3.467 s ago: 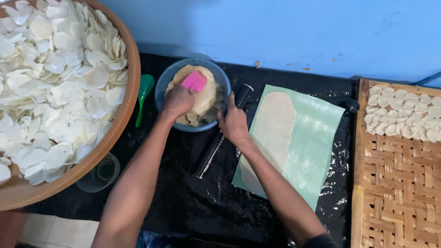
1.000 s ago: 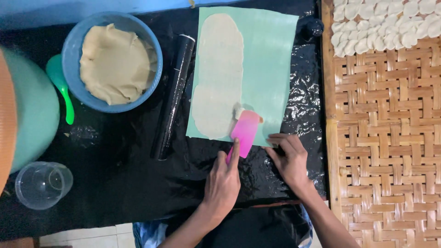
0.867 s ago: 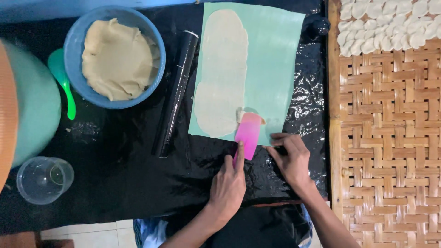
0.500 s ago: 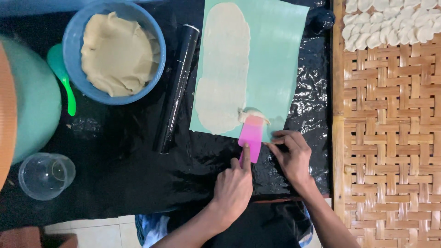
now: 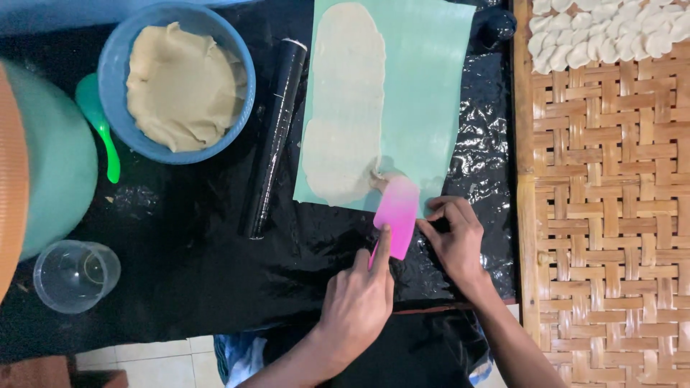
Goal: Rolling out dough on a sheet and cutting out small circular shapes.
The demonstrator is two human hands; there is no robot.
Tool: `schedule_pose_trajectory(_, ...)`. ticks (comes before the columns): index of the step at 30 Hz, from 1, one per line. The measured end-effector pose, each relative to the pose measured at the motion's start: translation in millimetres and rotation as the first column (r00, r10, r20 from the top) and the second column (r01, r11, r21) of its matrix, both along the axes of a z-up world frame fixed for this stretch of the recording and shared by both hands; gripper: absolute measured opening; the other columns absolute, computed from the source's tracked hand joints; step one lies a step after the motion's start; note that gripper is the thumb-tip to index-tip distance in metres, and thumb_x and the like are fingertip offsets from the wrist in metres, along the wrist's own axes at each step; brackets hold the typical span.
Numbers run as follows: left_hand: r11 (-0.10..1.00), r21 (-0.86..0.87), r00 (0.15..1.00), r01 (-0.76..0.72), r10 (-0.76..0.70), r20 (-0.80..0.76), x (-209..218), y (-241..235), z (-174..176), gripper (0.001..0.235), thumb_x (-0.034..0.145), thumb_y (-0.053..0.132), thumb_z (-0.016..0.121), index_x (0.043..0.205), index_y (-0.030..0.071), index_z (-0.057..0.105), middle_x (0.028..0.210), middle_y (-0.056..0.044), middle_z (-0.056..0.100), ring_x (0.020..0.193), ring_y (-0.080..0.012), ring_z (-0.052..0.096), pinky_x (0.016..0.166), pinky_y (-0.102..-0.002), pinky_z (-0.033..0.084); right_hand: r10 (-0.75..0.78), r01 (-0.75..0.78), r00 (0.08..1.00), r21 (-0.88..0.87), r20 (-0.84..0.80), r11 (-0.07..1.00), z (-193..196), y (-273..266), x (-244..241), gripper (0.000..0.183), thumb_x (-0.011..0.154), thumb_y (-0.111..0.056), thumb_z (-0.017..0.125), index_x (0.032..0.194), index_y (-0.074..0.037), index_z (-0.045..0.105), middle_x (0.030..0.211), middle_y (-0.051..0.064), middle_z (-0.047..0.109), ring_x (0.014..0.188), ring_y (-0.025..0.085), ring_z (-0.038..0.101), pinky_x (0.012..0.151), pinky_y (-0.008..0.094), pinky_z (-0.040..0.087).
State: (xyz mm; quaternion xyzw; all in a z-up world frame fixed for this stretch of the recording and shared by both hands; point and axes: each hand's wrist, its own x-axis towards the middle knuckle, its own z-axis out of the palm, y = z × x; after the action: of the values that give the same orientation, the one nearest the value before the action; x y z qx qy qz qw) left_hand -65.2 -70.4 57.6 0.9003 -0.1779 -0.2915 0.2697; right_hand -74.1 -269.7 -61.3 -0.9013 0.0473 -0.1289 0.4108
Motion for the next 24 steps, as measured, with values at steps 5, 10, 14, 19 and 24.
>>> schedule_pose_trajectory(5,0.993,0.117,0.990,0.021,-0.037,0.140,0,-14,-54,0.079,0.091,0.006,0.060,0.159,-0.006,0.022,0.091,-0.028,0.065,0.063,-0.0396,0.072,0.053,-0.046,0.060,-0.009,0.009,1.000,0.021,-0.010,1.000,-1,3,0,0.030,0.071,-0.001,0.090,0.083,0.001,0.063,0.106,0.014,0.071,0.092,0.027,0.071,0.076,0.035,0.058)
schedule_pose_trajectory(10,0.962,0.244,0.988,0.125,-0.144,0.062,9,-28,-55,0.081,0.090,0.004,0.060,0.157,-0.011,0.018,0.091,-0.030,0.065,0.063,-0.0353,0.073,0.054,-0.040,0.062,0.002,-0.002,1.000,-0.003,-0.011,1.000,0,1,2,0.030,0.069,-0.002,0.090,0.082,0.001,0.063,0.104,0.014,0.071,0.091,0.028,0.071,0.076,0.036,0.058)
schedule_pose_trajectory(14,0.961,0.240,0.986,0.137,-0.154,0.056,14,-29,-56,0.078,0.089,0.004,0.059,0.155,-0.016,0.021,0.092,-0.032,0.067,0.070,-0.0390,0.073,0.061,-0.045,0.062,0.008,-0.008,1.000,0.003,-0.010,1.000,0,1,3,0.029,0.069,-0.002,0.090,0.082,0.000,0.064,0.105,0.014,0.071,0.091,0.029,0.071,0.077,0.037,0.057)
schedule_pose_trajectory(19,0.984,0.098,0.971,0.152,-0.130,-0.202,45,-10,-9,0.072,0.094,0.004,0.052,0.157,-0.011,0.021,0.091,-0.031,0.069,0.079,-0.0448,0.072,0.071,-0.052,0.060,-0.014,0.014,1.000,0.018,-0.026,1.000,0,1,-1,0.028,0.071,-0.002,0.089,0.082,0.000,0.063,0.106,0.013,0.072,0.092,0.028,0.072,0.076,0.036,0.058)
schedule_pose_trajectory(24,0.967,-0.251,0.993,-0.031,0.002,-0.114,32,7,-3,0.057,0.100,0.015,0.052,0.154,0.000,0.041,0.093,-0.023,0.073,0.085,-0.0431,0.076,0.079,-0.052,0.059,0.000,0.000,1.000,0.020,-0.005,1.000,0,1,2,0.029,0.071,-0.002,0.089,0.081,0.000,0.062,0.105,0.012,0.072,0.091,0.028,0.073,0.076,0.035,0.058)
